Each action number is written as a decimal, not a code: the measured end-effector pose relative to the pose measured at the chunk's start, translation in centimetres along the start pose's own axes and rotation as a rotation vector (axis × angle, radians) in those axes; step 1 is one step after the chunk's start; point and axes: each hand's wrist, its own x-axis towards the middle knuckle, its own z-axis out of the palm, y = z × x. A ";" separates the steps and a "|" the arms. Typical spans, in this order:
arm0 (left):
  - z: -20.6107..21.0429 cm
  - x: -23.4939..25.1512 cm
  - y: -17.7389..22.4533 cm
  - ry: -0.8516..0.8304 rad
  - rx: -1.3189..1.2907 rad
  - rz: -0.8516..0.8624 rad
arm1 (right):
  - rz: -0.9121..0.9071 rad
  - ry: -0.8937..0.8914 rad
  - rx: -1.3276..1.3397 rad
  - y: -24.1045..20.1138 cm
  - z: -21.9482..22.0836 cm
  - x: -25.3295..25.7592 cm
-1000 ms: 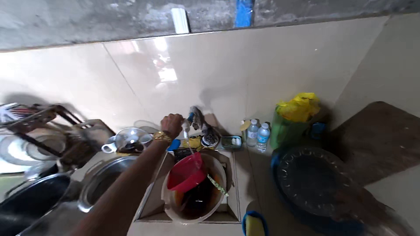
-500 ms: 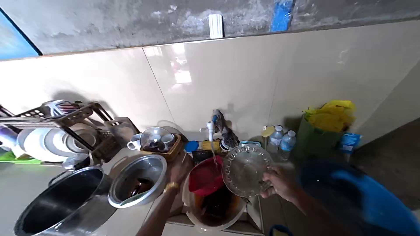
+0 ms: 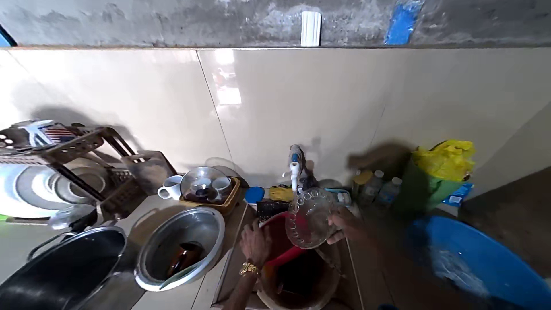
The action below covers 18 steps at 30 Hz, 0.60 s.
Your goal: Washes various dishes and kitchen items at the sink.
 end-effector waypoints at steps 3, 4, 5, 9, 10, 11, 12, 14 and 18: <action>0.5 1.5 2.0 -0.233 -0.421 0.214 | -0.001 0.002 0.013 -0.3 0.3 -0.3; 1.3 2.0 2.8 -0.334 -0.532 0.275 | -0.013 -0.008 0.024 -0.2 0.4 -0.5; 2.3 2.6 3.5 -0.388 -0.584 0.325 | -0.023 -0.018 0.026 -0.3 0.4 -0.7; 2.9 4.0 5.1 -0.391 -0.223 0.348 | -0.061 0.001 -0.055 -0.3 0.2 -1.6; 2.3 4.1 5.3 -0.393 -0.114 0.350 | -0.045 0.019 -0.075 -0.2 0.0 -1.8; 1.7 4.2 5.3 -0.391 -0.024 0.365 | -0.033 0.039 -0.078 -0.1 -0.2 -1.9; 0.8 4.4 5.3 -0.397 0.039 0.383 | -0.037 0.040 -0.072 0.1 -0.5 -1.8; -0.2 4.7 4.5 -0.387 0.027 0.371 | -0.057 0.033 -0.051 0.3 -0.6 -2.1; -1.3 3.7 1.0 -0.375 -0.097 0.239 | -0.063 0.114 -0.085 1.0 -0.8 -2.1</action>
